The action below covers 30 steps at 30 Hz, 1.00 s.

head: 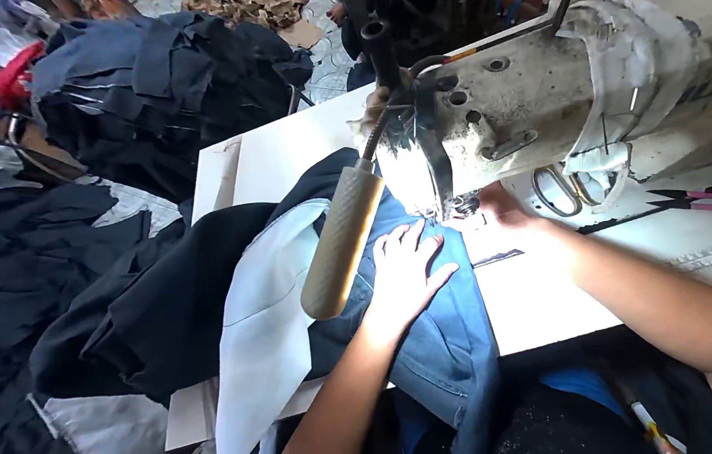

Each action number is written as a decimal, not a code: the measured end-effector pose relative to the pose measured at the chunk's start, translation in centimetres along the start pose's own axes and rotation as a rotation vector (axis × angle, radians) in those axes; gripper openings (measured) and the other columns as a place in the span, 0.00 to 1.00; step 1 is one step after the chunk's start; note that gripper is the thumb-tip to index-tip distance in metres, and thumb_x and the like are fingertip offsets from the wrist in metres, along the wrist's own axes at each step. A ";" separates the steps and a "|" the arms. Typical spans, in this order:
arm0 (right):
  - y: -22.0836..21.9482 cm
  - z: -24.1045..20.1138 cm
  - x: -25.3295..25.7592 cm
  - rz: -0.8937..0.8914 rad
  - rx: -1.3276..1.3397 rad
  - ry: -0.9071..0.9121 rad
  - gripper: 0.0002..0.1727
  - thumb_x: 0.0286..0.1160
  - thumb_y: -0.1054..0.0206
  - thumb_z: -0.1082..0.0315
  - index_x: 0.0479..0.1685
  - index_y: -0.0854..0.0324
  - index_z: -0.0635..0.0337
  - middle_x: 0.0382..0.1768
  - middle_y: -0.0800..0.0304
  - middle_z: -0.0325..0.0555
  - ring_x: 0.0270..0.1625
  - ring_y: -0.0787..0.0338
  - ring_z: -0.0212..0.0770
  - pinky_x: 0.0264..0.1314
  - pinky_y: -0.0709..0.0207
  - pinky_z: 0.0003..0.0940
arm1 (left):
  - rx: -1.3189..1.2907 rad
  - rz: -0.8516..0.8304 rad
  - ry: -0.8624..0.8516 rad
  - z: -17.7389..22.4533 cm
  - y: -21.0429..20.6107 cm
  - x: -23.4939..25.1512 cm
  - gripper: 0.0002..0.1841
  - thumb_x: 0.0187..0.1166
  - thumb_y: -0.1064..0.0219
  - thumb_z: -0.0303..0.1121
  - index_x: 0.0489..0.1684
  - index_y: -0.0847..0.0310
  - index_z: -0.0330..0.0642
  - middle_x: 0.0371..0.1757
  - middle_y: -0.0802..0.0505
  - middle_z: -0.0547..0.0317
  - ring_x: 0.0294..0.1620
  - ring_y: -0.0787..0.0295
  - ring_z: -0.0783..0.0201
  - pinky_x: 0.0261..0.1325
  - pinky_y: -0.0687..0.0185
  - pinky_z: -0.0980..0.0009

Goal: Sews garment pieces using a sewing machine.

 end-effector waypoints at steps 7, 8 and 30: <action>0.1 -0.1 -0.1 0.027 0.005 0.005 0.09 0.62 0.23 0.74 0.40 0.07 0.68 0.48 0.05 0.61 0.61 0.10 0.65 0.68 0.36 0.74 | -0.024 -0.014 0.019 -0.3 -0.1 0.3 0.29 0.74 0.35 0.62 0.59 0.08 0.49 0.75 0.14 0.45 0.78 0.22 0.36 0.74 0.40 0.30; 0.1 -0.1 -0.1 0.031 0.000 0.009 0.09 0.62 0.23 0.74 0.40 0.07 0.68 0.48 0.05 0.60 0.61 0.10 0.65 0.68 0.36 0.74 | -0.028 -0.010 0.017 -0.4 -0.2 0.3 0.29 0.73 0.35 0.62 0.58 0.08 0.49 0.75 0.14 0.44 0.78 0.22 0.36 0.74 0.41 0.30; -2.4 -4.1 -8.6 -0.498 0.050 0.004 0.45 0.82 0.47 0.34 0.91 0.39 0.56 0.92 0.42 0.53 0.95 0.47 0.57 0.89 0.68 0.75 | -0.075 -0.010 0.300 -1.3 3.7 -4.6 0.23 0.77 0.32 0.41 0.71 0.14 0.45 0.84 0.24 0.37 0.87 0.37 0.30 0.81 0.46 0.26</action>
Point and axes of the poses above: each hand's wrist, its own x-axis towards the middle knuckle, its own y-axis out of the back of the hand, z = x × y, the point moved 3 cm from there along x, towards the middle knuckle
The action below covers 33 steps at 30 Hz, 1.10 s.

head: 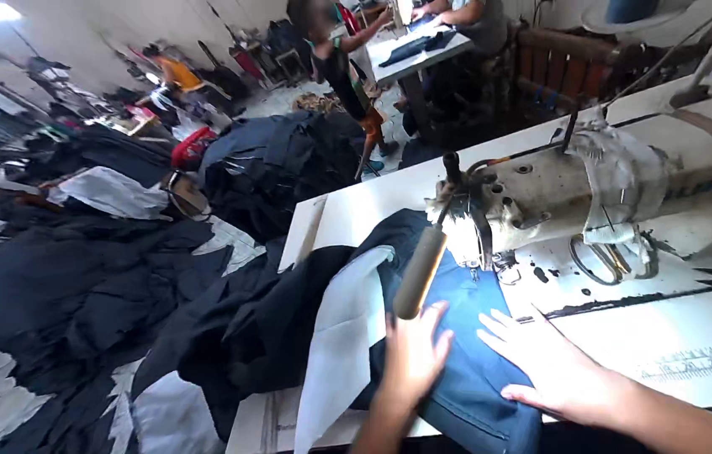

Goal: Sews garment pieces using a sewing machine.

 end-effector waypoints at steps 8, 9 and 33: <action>-0.8 0.1 -0.6 0.126 -0.035 0.000 0.45 0.80 0.49 0.30 0.89 0.34 0.54 0.90 0.37 0.51 0.93 0.42 0.57 0.86 0.62 0.79 | 0.035 0.197 -0.572 3.8 -0.6 -9.7 0.16 0.81 0.35 0.50 0.59 0.10 0.57 0.63 0.06 0.57 0.71 0.13 0.57 0.77 0.27 0.52; -0.6 0.1 -0.5 0.072 -0.021 -0.023 0.46 0.80 0.49 0.31 0.91 0.37 0.53 0.92 0.41 0.51 0.94 0.46 0.56 0.87 0.68 0.78 | 0.074 0.151 -0.598 3.3 -2.3 -11.0 0.17 0.81 0.33 0.46 0.64 0.11 0.60 0.66 0.07 0.59 0.73 0.14 0.58 0.78 0.29 0.50; 13.5 -14.3 -1.0 0.462 -0.895 0.759 0.09 0.70 0.37 0.83 0.35 0.12 0.64 0.30 0.13 0.51 0.33 0.13 0.48 0.30 0.30 0.40 | -0.099 0.577 -0.394 7.5 10.3 -2.7 0.27 0.72 0.26 0.27 0.74 0.18 0.39 0.36 0.04 0.49 0.32 0.07 0.54 0.39 0.13 0.55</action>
Point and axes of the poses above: each hand's wrist, its own x-axis towards the middle knuckle, its own y-axis out of the back of the hand, z = x × y, the point moved 3 cm from there along x, towards the middle knuckle
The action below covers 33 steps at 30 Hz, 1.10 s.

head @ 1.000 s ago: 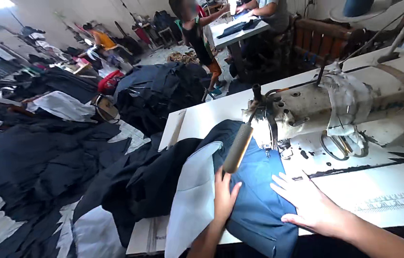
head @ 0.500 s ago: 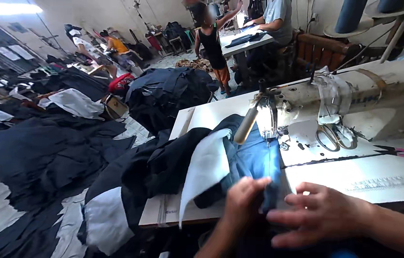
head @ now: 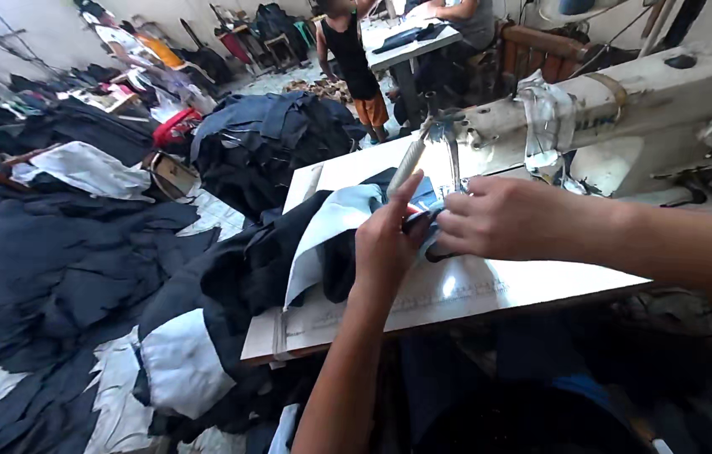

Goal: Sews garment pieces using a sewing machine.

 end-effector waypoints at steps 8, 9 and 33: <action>1.8 0.5 -0.9 -0.122 0.118 -0.019 0.07 0.67 0.31 0.76 0.24 0.13 0.59 0.26 0.13 0.45 0.33 0.12 0.47 0.29 0.30 0.41 | 0.071 -0.016 -0.072 0.4 -0.2 -0.3 0.07 0.74 0.31 0.26 0.41 0.06 0.38 0.35 0.05 0.48 0.36 0.07 0.50 0.38 0.14 0.53; 1.7 0.9 -0.8 -0.115 0.119 -0.045 0.06 0.64 0.31 0.78 0.23 0.14 0.61 0.23 0.15 0.48 0.31 0.12 0.50 0.28 0.29 0.43 | 0.054 -0.021 -0.061 0.5 -0.3 -0.2 0.07 0.74 0.31 0.27 0.40 0.06 0.38 0.34 0.06 0.49 0.34 0.08 0.51 0.37 0.15 0.54; -12.5 -9.9 -11.9 0.303 0.409 -0.540 0.14 0.81 0.40 0.70 0.40 0.06 0.51 0.42 0.01 0.40 0.55 0.05 0.40 0.68 0.19 0.39 | -0.400 -0.596 -0.255 1.3 -4.2 -9.9 0.10 0.79 0.37 0.30 0.39 0.06 0.41 0.35 0.03 0.57 0.38 0.04 0.61 0.45 0.10 0.63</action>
Point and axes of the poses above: each hand's wrist, its own x-axis towards the middle knuckle, its own y-axis out of the back of the hand, z = x × y, the point moved 3 cm from there along x, towards the middle knuckle
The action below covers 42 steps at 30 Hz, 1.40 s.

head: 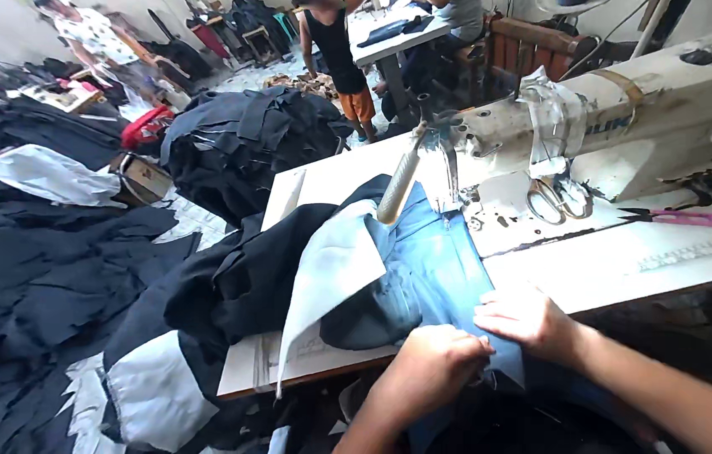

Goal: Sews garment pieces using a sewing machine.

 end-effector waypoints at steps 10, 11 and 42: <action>-0.8 -2.8 -2.5 -0.026 -0.141 -0.188 0.16 0.77 0.44 0.71 0.38 0.08 0.46 0.44 0.01 0.36 0.56 0.07 0.36 0.63 0.24 0.36 | 0.269 -0.024 0.419 -5.6 -2.8 1.2 0.22 0.75 0.30 0.48 0.58 0.08 0.42 0.71 0.10 0.47 0.76 0.18 0.40 0.74 0.28 0.34; -0.8 -2.8 -2.4 -0.032 -0.146 -0.196 0.16 0.77 0.44 0.71 0.38 0.08 0.45 0.44 0.01 0.36 0.56 0.06 0.36 0.62 0.24 0.36 | 0.270 0.001 0.423 -5.8 -2.8 1.0 0.22 0.75 0.30 0.49 0.58 0.07 0.44 0.71 0.10 0.48 0.76 0.18 0.40 0.74 0.29 0.33; -2.2 8.6 6.8 -0.455 -0.101 -0.294 0.17 0.50 0.23 0.77 0.43 0.04 0.56 0.45 0.04 0.54 0.53 0.07 0.59 0.62 0.26 0.70 | 0.058 0.021 0.528 -18.9 0.9 8.1 0.22 0.76 0.25 0.46 0.62 0.12 0.42 0.78 0.17 0.47 0.86 0.31 0.44 0.84 0.50 0.29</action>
Point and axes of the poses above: each hand's wrist, its own x-axis towards the middle knuckle, its own y-axis out of the back of the hand, z = x × y, the point moved 3 cm from there along x, towards the middle knuckle
